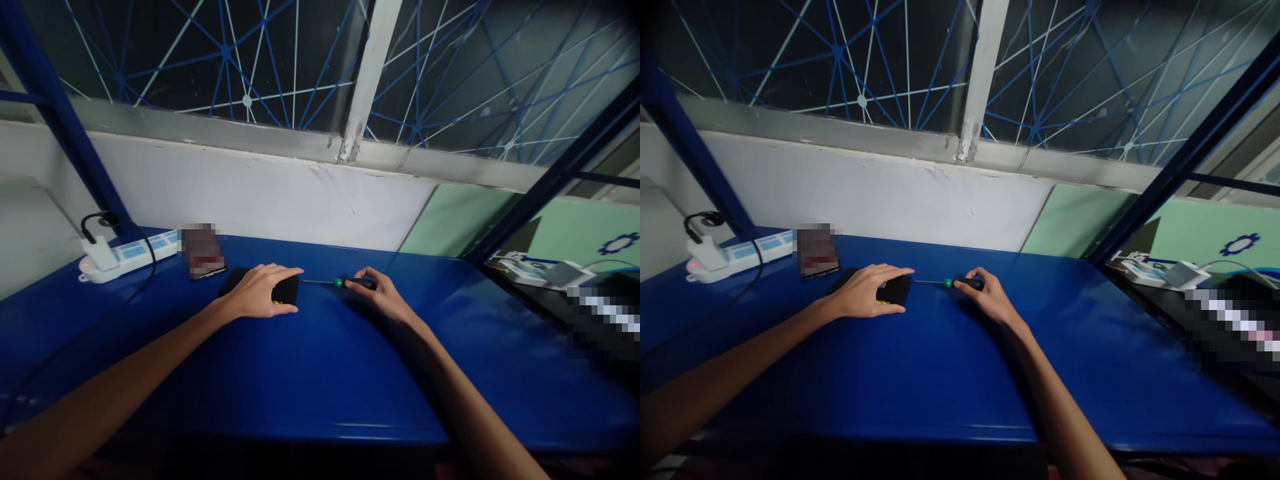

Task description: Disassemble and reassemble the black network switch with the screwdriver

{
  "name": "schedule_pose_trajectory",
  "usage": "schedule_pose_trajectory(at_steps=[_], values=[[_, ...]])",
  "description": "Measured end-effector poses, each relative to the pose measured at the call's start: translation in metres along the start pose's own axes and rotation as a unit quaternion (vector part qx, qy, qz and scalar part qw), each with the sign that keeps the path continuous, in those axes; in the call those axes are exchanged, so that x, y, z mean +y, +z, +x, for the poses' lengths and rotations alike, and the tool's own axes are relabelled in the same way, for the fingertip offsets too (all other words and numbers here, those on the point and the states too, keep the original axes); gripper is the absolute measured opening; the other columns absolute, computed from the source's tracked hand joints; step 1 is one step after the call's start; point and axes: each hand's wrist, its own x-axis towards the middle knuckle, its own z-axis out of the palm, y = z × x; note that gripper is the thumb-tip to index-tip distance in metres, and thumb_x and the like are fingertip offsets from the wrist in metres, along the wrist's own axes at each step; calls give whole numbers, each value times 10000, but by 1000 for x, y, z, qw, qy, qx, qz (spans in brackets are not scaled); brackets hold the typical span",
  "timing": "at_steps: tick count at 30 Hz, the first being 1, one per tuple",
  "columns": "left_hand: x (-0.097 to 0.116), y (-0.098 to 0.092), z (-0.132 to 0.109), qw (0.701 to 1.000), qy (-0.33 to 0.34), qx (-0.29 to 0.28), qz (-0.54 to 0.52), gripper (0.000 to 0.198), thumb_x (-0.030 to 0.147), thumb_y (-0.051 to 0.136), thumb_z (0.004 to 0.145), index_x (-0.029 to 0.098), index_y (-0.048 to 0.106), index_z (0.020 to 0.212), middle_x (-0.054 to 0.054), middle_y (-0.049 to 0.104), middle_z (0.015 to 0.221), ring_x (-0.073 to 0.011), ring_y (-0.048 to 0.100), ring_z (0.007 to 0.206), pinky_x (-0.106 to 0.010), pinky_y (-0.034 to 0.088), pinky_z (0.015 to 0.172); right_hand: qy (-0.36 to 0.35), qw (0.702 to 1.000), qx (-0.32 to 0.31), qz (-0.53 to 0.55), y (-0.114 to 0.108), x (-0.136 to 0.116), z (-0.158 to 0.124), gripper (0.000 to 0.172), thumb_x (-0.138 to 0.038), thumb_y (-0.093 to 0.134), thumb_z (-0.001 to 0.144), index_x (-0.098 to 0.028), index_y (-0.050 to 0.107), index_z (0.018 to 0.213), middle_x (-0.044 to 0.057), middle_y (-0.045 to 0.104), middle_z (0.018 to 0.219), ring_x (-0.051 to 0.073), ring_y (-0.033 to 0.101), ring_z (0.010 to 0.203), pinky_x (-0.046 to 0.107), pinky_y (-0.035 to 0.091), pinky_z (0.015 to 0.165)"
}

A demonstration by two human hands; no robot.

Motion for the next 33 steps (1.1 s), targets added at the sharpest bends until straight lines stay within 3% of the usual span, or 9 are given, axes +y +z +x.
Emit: schedule_pose_trajectory(at_steps=[6, 11, 14, 17, 20, 24, 26, 31, 33], values=[[2, -1, 0, 1000, -5, -4, 3, 751, 599, 657, 780, 267, 448, 1421, -100, 608, 1320, -320, 574, 1162, -485, 462, 926, -35, 981, 61, -180, 3, -7, -5, 520, -642, 422, 898, -205, 552, 648, -11, 459, 543, 147, 411, 541, 283, 272, 531], [2, -1, 0, 1000, -2, -7, 5, 748, 593, 653, 787, 261, 443, 1423, -99, 612, 1310, -318, 576, 1150, -485, 467, 919, -41, 995, 35, -85, 1, 0, -2, 391, -598, 601, 810, -215, 553, 875, -14, 556, 643, 149, 458, 567, 265, 323, 535], [2, -1, 0, 1000, 1, -5, 5, 740, 593, 647, 795, 260, 445, 1424, -100, 610, 1310, -319, 575, 1153, -484, 465, 928, -60, 994, 45, -79, 1, 1, -1, 382, -587, 621, 801, -213, 547, 828, -10, 565, 660, 144, 460, 579, 263, 330, 543], [2, 0, 0, 1000, 2, -2, 7, 737, 595, 645, 797, 261, 446, 1423, -102, 612, 1306, -318, 577, 1144, -480, 469, 921, -61, 981, 86, -165, 3, -6, -6, 439, -620, 518, 863, -204, 595, 741, -1, 549, 604, 149, 464, 555, 276, 304, 538], [2, 0, 0, 1000, 0, -2, 9, 737, 596, 646, 794, 267, 444, 1423, -104, 613, 1297, -316, 580, 1133, -479, 472, 908, -61, 971, 89, -212, 6, -14, -10, 475, -616, 440, 903, -205, 619, 746, 5, 546, 577, 154, 473, 545, 282, 297, 537], [3, -1, 0, 1000, -4, -6, 6, 734, 591, 646, 794, 268, 446, 1422, -107, 611, 1294, -314, 577, 1132, -482, 465, 911, -52, 984, 80, -148, 5, -14, -8, 386, -597, 588, 813, -221, 551, 893, -22, 550, 608, 149, 463, 539, 268, 320, 524], [3, -2, 0, 1000, -5, -8, 3, 732, 591, 640, 797, 266, 446, 1423, -112, 610, 1292, -313, 576, 1130, -481, 463, 909, -51, 990, 71, -111, 4, -11, -6, 388, -592, 616, 792, -225, 524, 878, -33, 525, 606, 142, 444, 538, 262, 322, 519], [3, -1, 0, 1000, 0, -9, 1, 725, 589, 631, 804, 272, 440, 1426, -111, 607, 1295, -312, 572, 1134, -480, 453, 915, -44, 983, 79, -160, 6, -11, -8, 494, -645, 415, 900, -215, 504, 674, -21, 446, 558, 144, 406, 545, 274, 279, 528], [2, -1, 0, 1000, 2, -7, 2, 720, 590, 628, 804, 272, 444, 1423, -110, 611, 1288, -313, 576, 1127, -476, 454, 908, -35, 985, 77, -154, 6, -13, -9, 491, -644, 393, 908, -215, 511, 699, -20, 457, 568, 146, 412, 548, 274, 284, 531]])
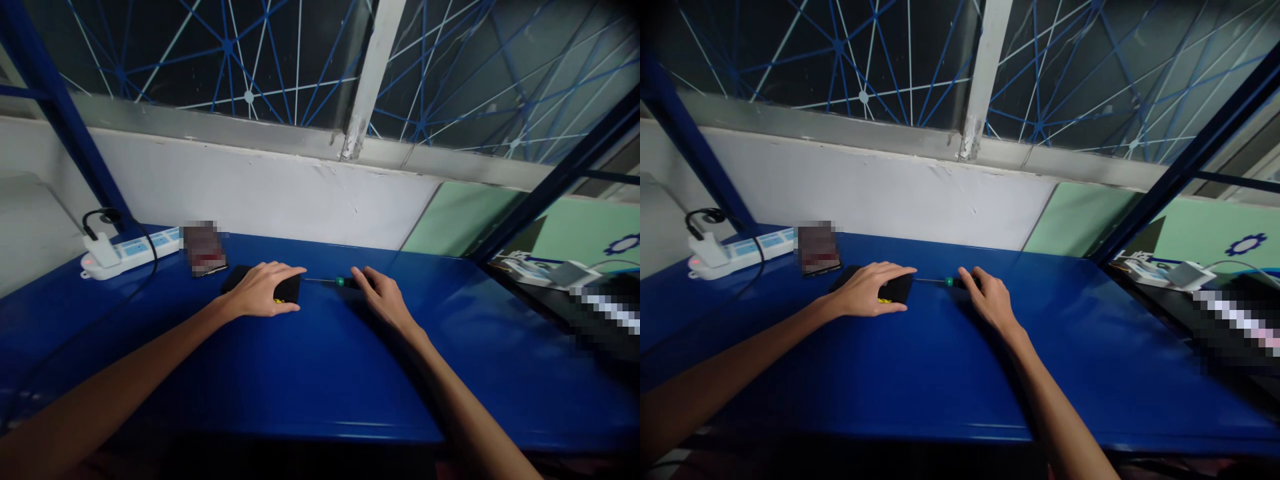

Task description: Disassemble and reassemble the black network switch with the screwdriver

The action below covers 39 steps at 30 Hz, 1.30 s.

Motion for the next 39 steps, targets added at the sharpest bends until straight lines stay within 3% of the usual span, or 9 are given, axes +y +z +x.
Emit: schedule_pose_trajectory(at_steps=[6, 13, 20, 22, 26, 28, 34, 36, 39], values=[[0, 0, 0, 1000, 1, 2, -1, 725, 593, 631, 803, 273, 440, 1425, -108, 607, 1295, -312, 575, 1130, -467, 455, 914, 6, 995, -36, 90, -1, 7, 5, 386, -579, 635, 775, -220, 517, 855, -34, 497, 617, 142, 427, 562, 261, 311, 526], [1, -1, 0, 1000, -6, -2, 4, 725, 586, 639, 802, 269, 442, 1424, -109, 610, 1293, -314, 575, 1133, -471, 459, 914, -4, 999, -16, 39, 2, 6, 4, 505, -654, 494, 858, -188, 578, 683, -24, 434, 564, 131, 385, 551, 268, 266, 516], [1, -1, 1, 1000, -4, -5, 5, 733, 590, 635, 800, 258, 445, 1425, -114, 606, 1299, -318, 572, 1136, -478, 453, 927, 15, 984, -75, 164, 1, 10, 6, 409, -581, 672, 760, -212, 532, 866, -35, 506, 633, 114, 389, 534, 247, 300, 499], [1, -1, 1, 1000, -7, -8, 4, 733, 589, 633, 801, 262, 440, 1428, -111, 602, 1305, -317, 570, 1140, -480, 451, 928, 11, 983, -63, 172, 1, 9, 5, 404, -585, 665, 765, -209, 527, 809, -37, 470, 601, 113, 370, 526, 247, 285, 487], [1, -1, 1, 1000, -8, -6, 2, 730, 594, 631, 798, 268, 446, 1424, -112, 608, 1300, -318, 571, 1141, -483, 448, 931, -8, 996, -6, 84, 1, 4, 4, 481, -643, 566, 821, -181, 594, 690, -13, 446, 568, 126, 373, 549, 264, 265, 494], [1, -1, 1, 1000, -5, -3, 0, 728, 594, 628, 800, 273, 443, 1426, -111, 606, 1303, -318, 570, 1149, -485, 444, 937, -5, 998, -12, 56, 1, 3, 3, 511, -648, 497, 862, -179, 608, 690, -15, 433, 556, 128, 373, 548, 269, 262, 499], [1, -1, 0, 1000, -3, -2, -3, 733, 589, 645, 795, 268, 447, 1423, -106, 610, 1301, -307, 576, 1138, -469, 450, 926, 26, 982, -68, 174, 0, 10, 5, 395, -579, 652, 785, -223, 533, 907, -51, 478, 589, 113, 372, 497, 256, 290, 481], [0, -1, 1, 1000, -4, 2, -5, 734, 596, 645, 793, 272, 448, 1422, -104, 612, 1298, -306, 576, 1138, -467, 448, 928, 30, 979, -65, 191, 2, 12, 6, 396, -588, 646, 785, -220, 521, 858, -57, 447, 559, 110, 354, 480, 257, 280, 470], [-1, 1, 1, 1000, -3, 8, -8, 739, 615, 642, 790, 286, 448, 1423, -99, 617, 1287, -303, 579, 1131, -456, 455, 918, 20, 992, -22, 124, 4, 11, 5, 457, -645, 562, 822, -203, 526, 710, -45, 395, 534, 118, 346, 504, 268, 264, 484]])
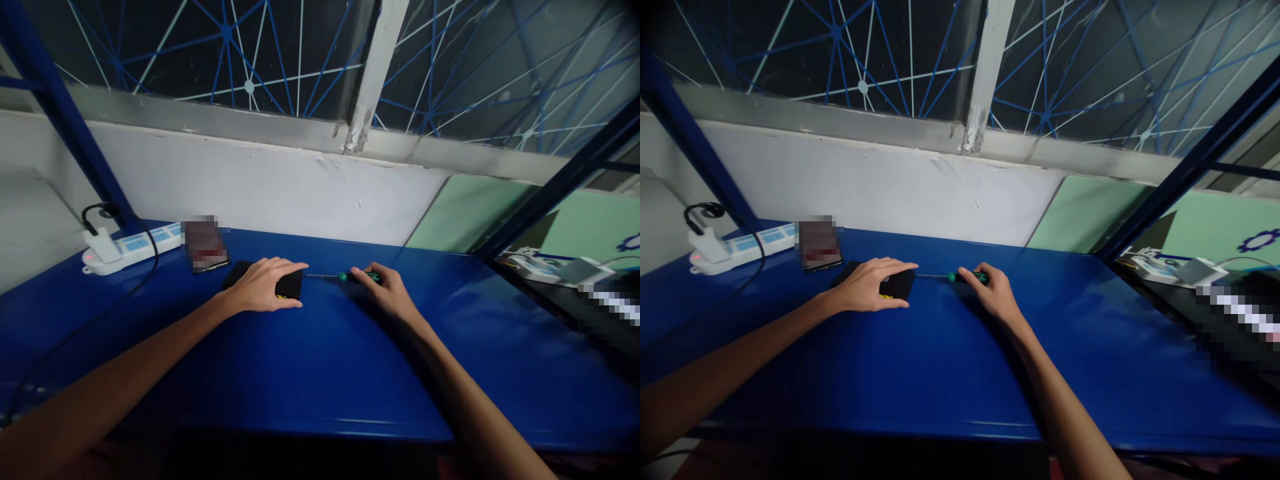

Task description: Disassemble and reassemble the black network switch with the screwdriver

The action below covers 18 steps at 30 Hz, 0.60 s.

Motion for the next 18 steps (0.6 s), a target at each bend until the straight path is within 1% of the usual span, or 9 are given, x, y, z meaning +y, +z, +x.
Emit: schedule_pose_trajectory(at_steps=[2, 3, 5, 7, 9, 11, 14, 16, 18], values=[[-1, 1, 0, 1000, 4, 2, 1, 744, 623, 641, 790, 284, 449, 1424, -101, 619, 1280, -303, 583, 1124, -448, 459, 911, -11, 999, 17, -38, 1, -2, -1, 511, -659, 486, 861, -200, 492, 635, -36, 379, 544, 123, 356, 530, 271, 266, 502], [-1, 1, 0, 1000, 6, 3, 2, 745, 626, 641, 792, 281, 449, 1424, -103, 620, 1277, -304, 585, 1121, -447, 459, 910, -12, 999, 16, -33, 1, -3, -2, 509, -654, 462, 876, -202, 487, 643, -36, 382, 554, 124, 362, 536, 269, 271, 506], [-2, 2, 0, 1000, 9, 5, 4, 749, 632, 641, 793, 276, 450, 1423, -107, 619, 1275, -305, 587, 1116, -448, 461, 905, -3, 1000, -3, 16, 0, -5, -3, 435, -629, 489, 875, -215, 501, 739, -52, 387, 560, 121, 364, 519, 259, 275, 496], [-2, 2, 0, 1000, 10, 7, 5, 769, 655, 644, 780, 274, 452, 1420, -107, 617, 1275, -303, 585, 1116, -450, 460, 904, 12, 997, -35, 69, -1, -4, -2, 366, -592, 584, 831, -235, 504, 850, -76, 381, 543, 114, 344, 480, 249, 267, 471], [-2, 2, 0, 1000, 10, 9, 4, 799, 683, 648, 761, 272, 453, 1418, -104, 617, 1276, -301, 582, 1122, -451, 455, 914, 24, 994, -52, 95, -1, -2, -1, 375, -579, 634, 795, -241, 493, 876, -87, 369, 523, 109, 320, 453, 245, 251, 448], [-2, 3, 1, 1000, 9, 9, 4, 819, 700, 646, 750, 272, 450, 1420, -102, 616, 1276, -302, 578, 1127, -451, 451, 919, 19, 997, -32, 74, 0, -1, 0, 397, -609, 610, 798, -226, 506, 818, -69, 389, 527, 114, 335, 466, 251, 255, 451], [-1, 3, 1, 1000, 5, 6, 6, 822, 706, 636, 754, 271, 445, 1425, -106, 614, 1279, -308, 576, 1122, -447, 454, 905, -14, 999, 20, -31, 2, -2, 0, 481, -653, 521, 840, -201, 523, 675, -31, 406, 549, 127, 367, 525, 265, 260, 488], [-1, 3, 1, 1000, 6, 3, 10, 820, 707, 629, 759, 264, 447, 1425, -109, 611, 1281, -309, 572, 1125, -448, 449, 910, -19, 996, 28, -77, 3, -4, -2, 538, -660, 465, 869, -197, 490, 598, -25, 387, 543, 127, 360, 537, 272, 246, 499], [0, 4, 1, 1000, 8, 0, 13, 817, 711, 616, 768, 256, 447, 1425, -111, 606, 1282, -307, 566, 1132, -450, 438, 924, -11, 998, 21, -64, 3, -6, -4, 521, -654, 468, 871, -198, 494, 621, -28, 397, 547, 125, 359, 533, 270, 249, 497]])
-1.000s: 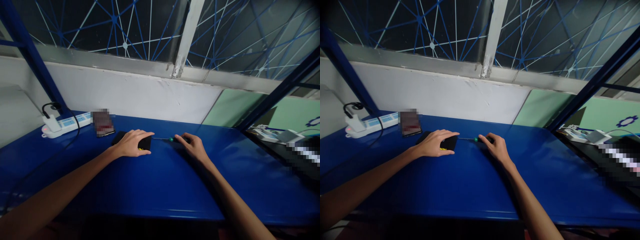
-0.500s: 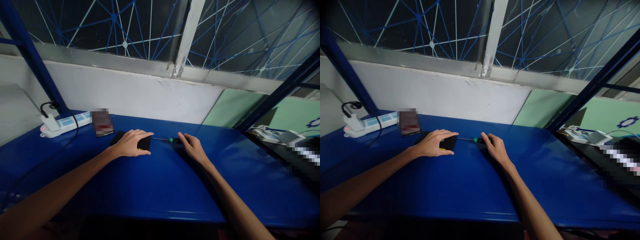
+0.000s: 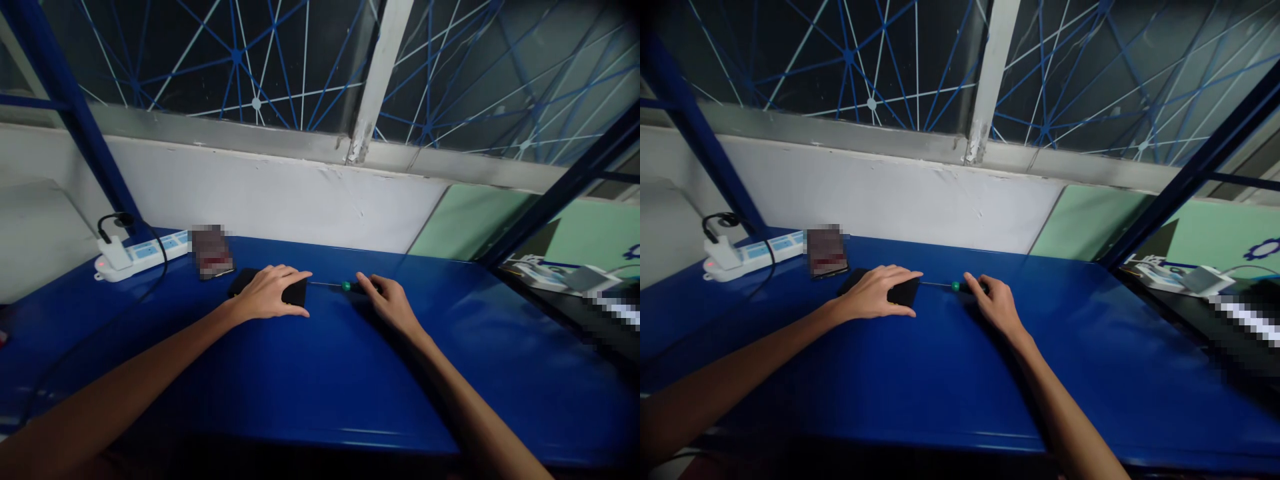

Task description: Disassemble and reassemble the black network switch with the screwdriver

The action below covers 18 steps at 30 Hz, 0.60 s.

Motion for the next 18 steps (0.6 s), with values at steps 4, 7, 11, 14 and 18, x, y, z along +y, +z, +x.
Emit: schedule_pose_trajectory(at_steps=[4, 7, 11, 14, 18], values=[[2, 0, 1, 1000, -5, -11, 11, 842, 753, 572, 765, 232, 460, 1418, -115, 592, 1274, -310, 556, 1130, -450, 426, 932, 35, 990, -45, 131, -1, 0, 0, 407, -598, 657, 764, -226, 514, 848, -64, 433, 559, 108, 344, 479, 243, 264, 455], [4, 0, 2, 1000, -7, -19, 19, 863, 785, 546, 755, 204, 496, 1390, -124, 579, 1275, -315, 553, 1126, -447, 426, 928, 70, 977, -73, 189, -1, 2, 2, 438, -601, 686, 733, -230, 490, 858, -85, 395, 520, 94, 299, 424, 236, 235, 414], [5, 0, 3, 999, -6, -17, 29, 850, 797, 516, 764, 197, 525, 1365, -120, 583, 1272, -306, 564, 1112, -436, 429, 925, 22, 997, 8, 72, 2, 1, 2, 485, -652, 586, 798, -197, 503, 655, -46, 389, 519, 106, 342, 486, 250, 249, 461], [4, 1, 3, 999, -6, -15, 30, 838, 797, 502, 773, 204, 527, 1365, -117, 586, 1272, -306, 567, 1113, -436, 426, 928, -4, 1000, 20, 16, 3, 0, 0, 512, -635, 523, 852, -190, 489, 601, -32, 402, 539, 112, 365, 522, 252, 259, 487], [2, 2, 2, 1000, -7, -19, 21, 858, 807, 497, 765, 203, 521, 1373, -114, 579, 1289, -308, 559, 1132, -431, 425, 929, 37, 985, -51, 162, 1, -1, 0, 399, -577, 668, 767, -224, 507, 859, -77, 434, 528, 101, 371, 412, 239, 285, 419]])
